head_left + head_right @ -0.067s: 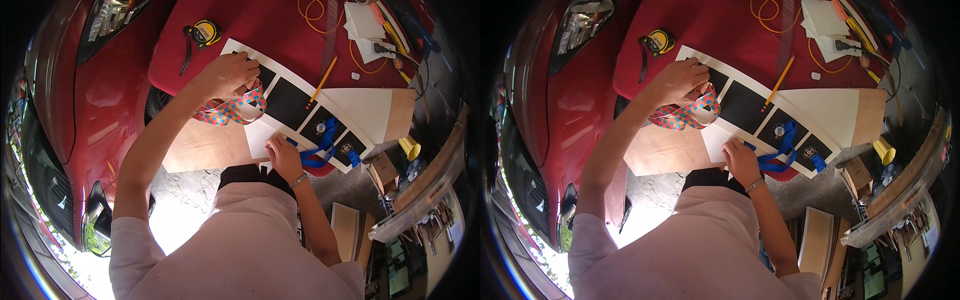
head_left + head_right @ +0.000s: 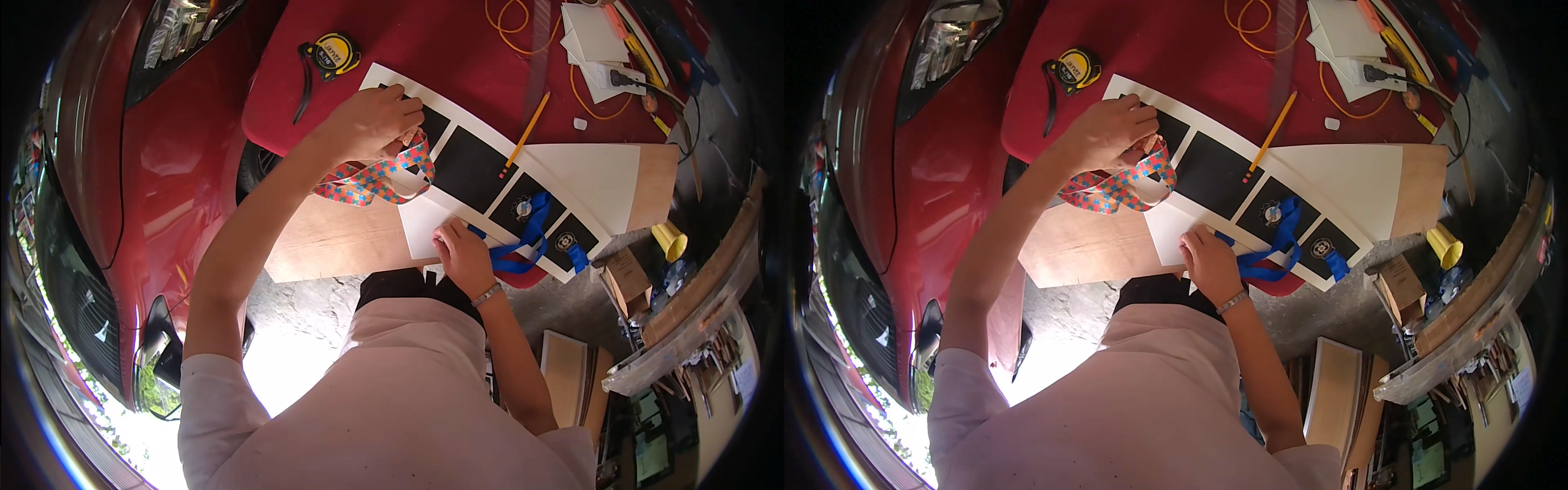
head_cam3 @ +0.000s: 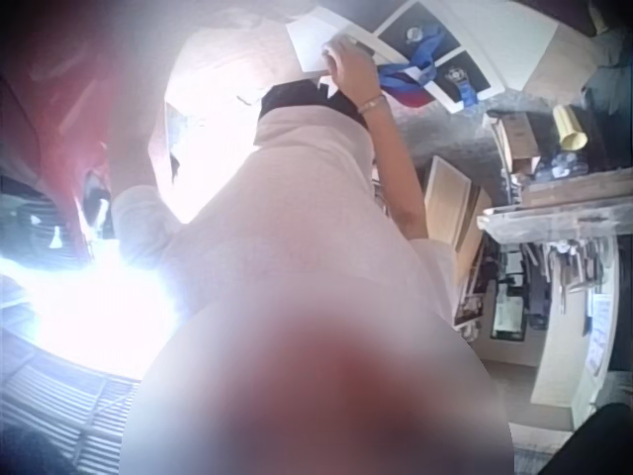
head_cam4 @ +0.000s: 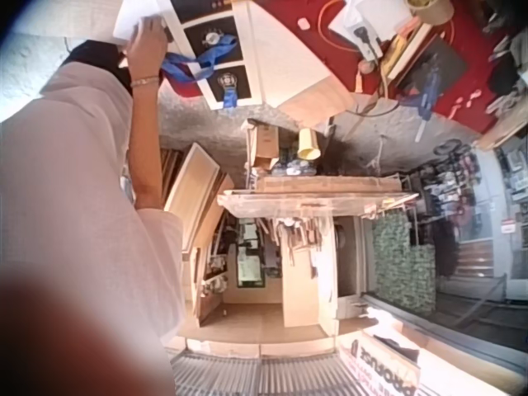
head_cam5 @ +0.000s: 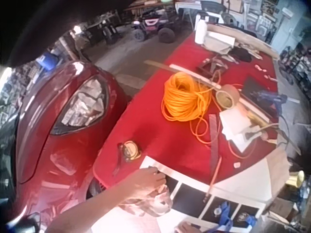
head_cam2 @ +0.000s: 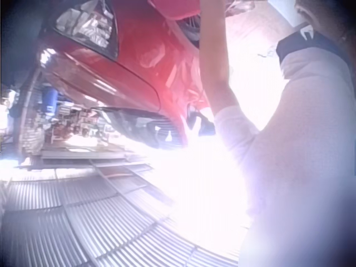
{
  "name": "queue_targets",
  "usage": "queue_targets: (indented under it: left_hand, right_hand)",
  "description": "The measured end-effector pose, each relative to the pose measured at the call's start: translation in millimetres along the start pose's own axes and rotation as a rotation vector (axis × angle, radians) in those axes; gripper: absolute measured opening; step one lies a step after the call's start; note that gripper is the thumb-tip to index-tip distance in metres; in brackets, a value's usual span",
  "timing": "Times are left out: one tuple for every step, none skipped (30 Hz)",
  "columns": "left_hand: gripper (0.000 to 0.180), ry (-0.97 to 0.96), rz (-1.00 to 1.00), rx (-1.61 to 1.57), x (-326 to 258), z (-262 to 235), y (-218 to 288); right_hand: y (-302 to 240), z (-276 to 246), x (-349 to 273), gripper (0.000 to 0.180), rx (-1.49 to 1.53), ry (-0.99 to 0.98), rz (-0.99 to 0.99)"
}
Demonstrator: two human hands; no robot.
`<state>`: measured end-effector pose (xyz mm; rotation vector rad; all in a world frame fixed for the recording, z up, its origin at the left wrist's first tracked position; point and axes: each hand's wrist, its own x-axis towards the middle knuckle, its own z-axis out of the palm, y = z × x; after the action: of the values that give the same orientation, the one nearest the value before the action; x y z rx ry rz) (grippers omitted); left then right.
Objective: The person measures and marks a white board, then uses a hot glue gun to attach medals and ribbons to the board. They retrieve a small item from a shelf and return to continue arranging the medals and ribbons on the display.
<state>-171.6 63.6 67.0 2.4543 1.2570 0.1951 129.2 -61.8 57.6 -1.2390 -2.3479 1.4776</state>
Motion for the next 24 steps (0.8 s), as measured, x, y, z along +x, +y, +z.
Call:
queue_targets:
  left_hand:
    - [0.024, -0.003, 0.003, 0.005, 0, 0, 0]
    - [0.023, -0.006, 0.006, 0.010, 1, 0, 0]
    - [0.022, -0.010, 0.012, 0.013, 1, 0, -1]
    - [0.022, -0.014, 0.019, 0.016, 1, 0, -2]
    - [0.022, -0.018, 0.021, 0.014, 1, 1, -2]
    - [0.022, -0.015, 0.025, 0.020, 1, 1, -3]
    - [0.022, -0.012, 0.026, 0.022, 0, 2, -3]
    - [0.022, -0.016, 0.023, 0.020, 0, 2, -4]
    - [0.022, -0.009, 0.030, 0.029, -1, 3, -4]
    - [0.023, -0.010, 0.033, 0.036, -1, 4, -4]
    - [0.023, -0.010, 0.035, 0.042, -2, 5, -5]
    - [0.024, -0.002, 0.037, 0.034, -2, 6, -5]
    - [0.025, 0.005, 0.039, 0.026, -3, 6, -5]
    - [0.026, 0.005, 0.036, 0.020, -4, 7, -6]
    - [0.027, 0.004, 0.029, 0.014, -4, 7, -6]
    - [0.028, -0.005, 0.017, 0.008, -5, 6, -6]
    - [0.029, -0.026, 0.001, -0.003, -6, 6, -5]
    - [0.034, -0.024, -0.017, -0.009, -8, 4, -4]
    - [0.039, -0.036, -0.041, -0.019, -9, 3, -2]
    - [0.044, -0.060, -0.076, -0.026, -12, 0, -1]
    - [0.050, 0.012, -0.169, -0.073, -18, -2, 3]
    - [0.056, 0.070, -0.269, -0.120, -25, -4, 10]
    - [0.061, 0.157, -0.352, -0.160, -31, -6, 16]
    - [0.065, 0.130, -0.415, -0.158, -35, -7, 19]
  right_hand:
    - [0, 0, 0, 0.011, 0.015, -0.010, 0.013]
    - [0, 0, 0, 0.011, -0.004, 0.006, 0.002]
    - [0, 1, 0, 0.011, -0.008, 0.012, 0.003]
    - [0, 1, 0, 0.011, -0.001, 0.006, 0.010]
    - [0, 1, 0, 0.011, -0.013, 0.012, 0.006]
    - [0, 1, 1, 0.011, -0.015, 0.007, 0.009]
    - [-1, 0, 1, 0.011, -0.017, 0.002, 0.010]
    - [-1, 0, 1, 0.011, -0.014, 0.002, 0.012]
    - [-1, 0, 1, 0.011, -0.012, 0.002, 0.013]
    - [-1, 0, 1, 0.011, -0.009, 0.002, 0.014]
    - [0, 1, 1, 0.011, -0.008, 0.007, 0.011]
    - [0, 1, 0, 0.011, -0.006, 0.011, 0.008]
    - [1, 1, 0, 0.012, 0.005, 0.007, 0.010]
    - [1, 2, 0, 0.012, -0.005, 0.014, 0.006]
    - [1, 1, 1, 0.012, -0.006, 0.012, 0.007]
    - [0, 1, 1, 0.012, -0.007, 0.011, 0.008]
    - [-2, -1, 1, 0.012, -0.015, 0.001, 0.006]
    - [-5, -5, 1, 0.012, -0.023, -0.008, 0.005]
    - [-9, -9, 3, 0.012, -0.032, -0.017, 0.001]
    - [-14, -13, 6, 0.013, -0.026, -0.032, 0.008]
    - [-20, -20, 8, 0.014, -0.018, -0.047, 0.016]
    - [-27, -27, 11, 0.014, -0.004, -0.099, 0.062]
    - [-31, -34, 20, 0.015, -0.019, 0.007, 0.007]
    - [-34, -41, 31, 0.016, -0.030, 0.081, -0.013]
